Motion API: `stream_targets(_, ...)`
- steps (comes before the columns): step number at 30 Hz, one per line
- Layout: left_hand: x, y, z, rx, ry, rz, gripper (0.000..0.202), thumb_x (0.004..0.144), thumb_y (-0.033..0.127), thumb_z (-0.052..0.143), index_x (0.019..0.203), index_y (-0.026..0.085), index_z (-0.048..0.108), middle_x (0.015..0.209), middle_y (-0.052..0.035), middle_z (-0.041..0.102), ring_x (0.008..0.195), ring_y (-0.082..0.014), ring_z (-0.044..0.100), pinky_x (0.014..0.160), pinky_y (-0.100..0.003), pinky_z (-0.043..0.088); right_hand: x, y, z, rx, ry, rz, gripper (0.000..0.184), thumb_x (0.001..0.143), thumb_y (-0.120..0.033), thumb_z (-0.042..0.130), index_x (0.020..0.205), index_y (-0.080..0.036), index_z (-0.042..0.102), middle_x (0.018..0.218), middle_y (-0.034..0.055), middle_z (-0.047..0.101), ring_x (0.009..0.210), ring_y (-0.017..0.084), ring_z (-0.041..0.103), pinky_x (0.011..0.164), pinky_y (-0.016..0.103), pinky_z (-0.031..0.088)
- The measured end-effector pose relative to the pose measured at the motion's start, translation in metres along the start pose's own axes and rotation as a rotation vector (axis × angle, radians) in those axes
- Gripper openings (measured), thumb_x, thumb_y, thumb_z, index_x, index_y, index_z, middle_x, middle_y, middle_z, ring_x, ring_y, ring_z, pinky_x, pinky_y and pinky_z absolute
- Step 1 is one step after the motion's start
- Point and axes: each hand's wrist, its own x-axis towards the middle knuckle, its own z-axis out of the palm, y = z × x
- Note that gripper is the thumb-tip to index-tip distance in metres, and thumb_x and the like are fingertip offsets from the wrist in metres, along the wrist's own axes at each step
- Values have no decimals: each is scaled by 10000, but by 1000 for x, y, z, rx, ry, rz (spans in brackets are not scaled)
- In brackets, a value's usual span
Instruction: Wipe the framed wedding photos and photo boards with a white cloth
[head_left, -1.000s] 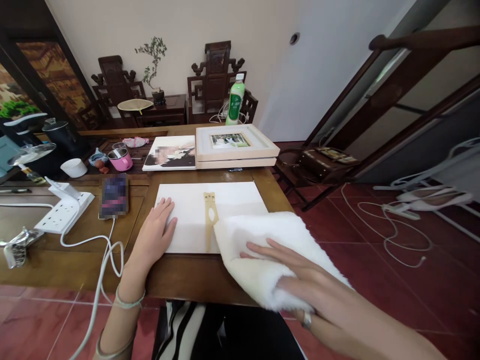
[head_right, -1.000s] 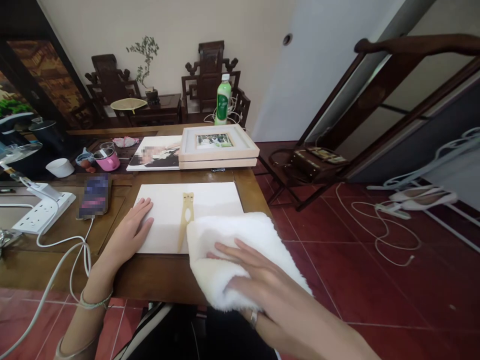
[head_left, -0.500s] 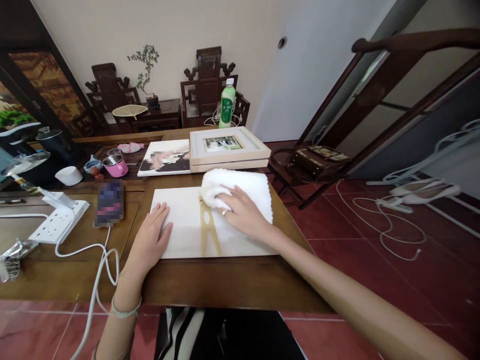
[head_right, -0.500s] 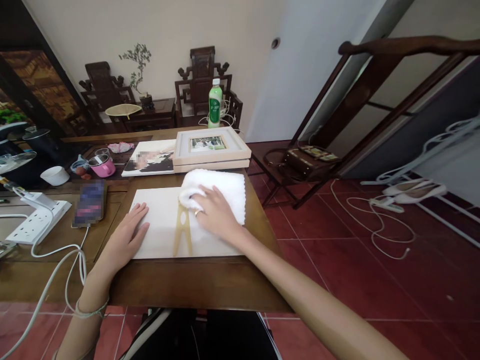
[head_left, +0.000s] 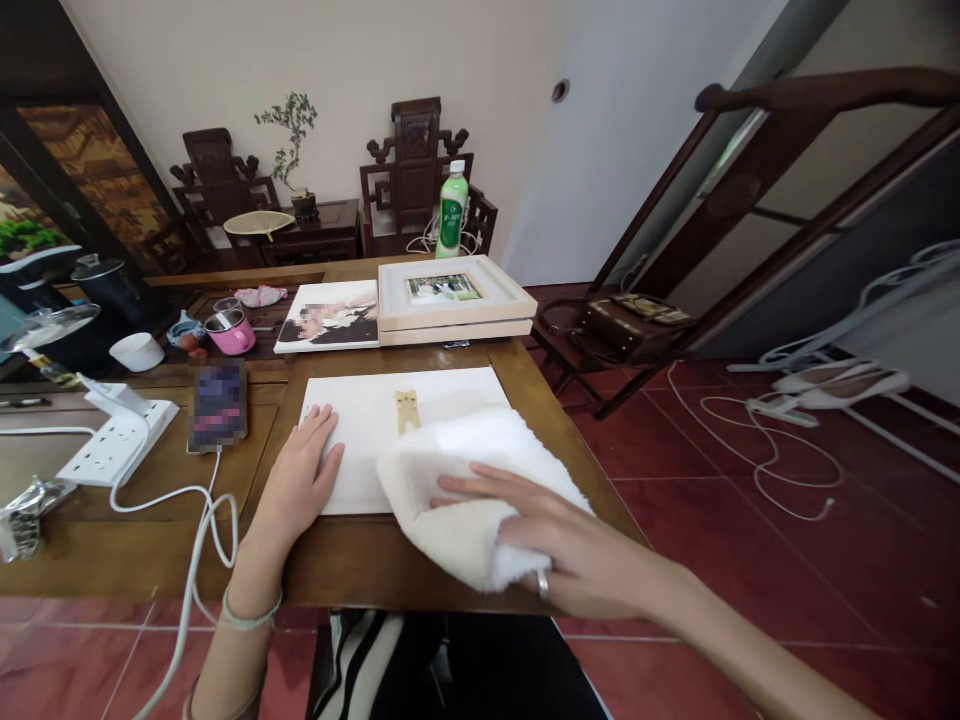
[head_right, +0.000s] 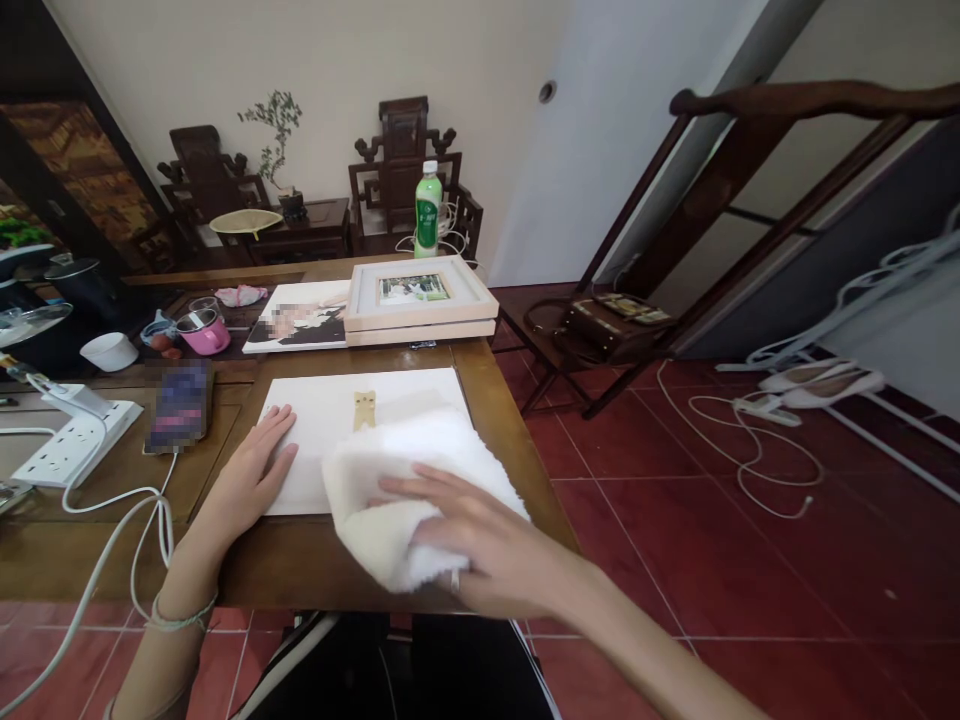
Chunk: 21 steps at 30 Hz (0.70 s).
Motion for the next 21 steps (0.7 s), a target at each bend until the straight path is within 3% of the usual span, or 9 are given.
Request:
stream_targets(4,0,0,0,-7,1,8,486,966,362,382,1391,147,480,1516,-140,423,1455,-261,295,1182,-510,256,24,30,-7,18,39,142,238,757,-104,571,887,-245,712,1424,60,547,1364,304,425,1076,532,403)
stream_targets(8,1,-1,1,-11,5,10,490,963,361,386,1390,142,481,1512,-146,427,1452,-267,301,1177,-520,263,63,58,-10,-23,151,208,224,829,-174,558,973,-269,701,1248,26,676,1318,302,479,1041,504,431)
stream_targets(12,2,-1,1,-1,-6,2,513,962,356,379,1391,91,473,1511,-169,421,1453,-269,299,1179,-513,264,106,71,-6,-57,224,250,312,915,-196,438,1155,-214,636,1301,81,641,1249,290,541,1081,523,365)
stream_targets(16,2,-2,2,2,0,7,496,963,351,377,1386,113,481,1510,-160,425,1449,-273,307,1172,-521,273,123,56,12,-116,231,247,394,827,-86,456,1181,-151,615,1352,153,593,1387,324,378,1139,592,217)
stream_targets(18,2,-3,2,-1,8,16,486,962,353,382,1386,137,484,1508,-149,432,1449,-271,308,1171,-521,275,116,39,21,-132,203,215,451,740,-33,485,1144,-169,633,1390,145,565,1432,316,296,1155,599,176)
stream_targets(21,2,-5,3,-6,15,29,481,959,361,389,1384,157,487,1502,-144,444,1447,-271,313,1168,-524,279,91,5,29,-114,121,134,461,673,-20,492,1069,-183,663,1450,137,508,1438,301,286,1168,582,172)
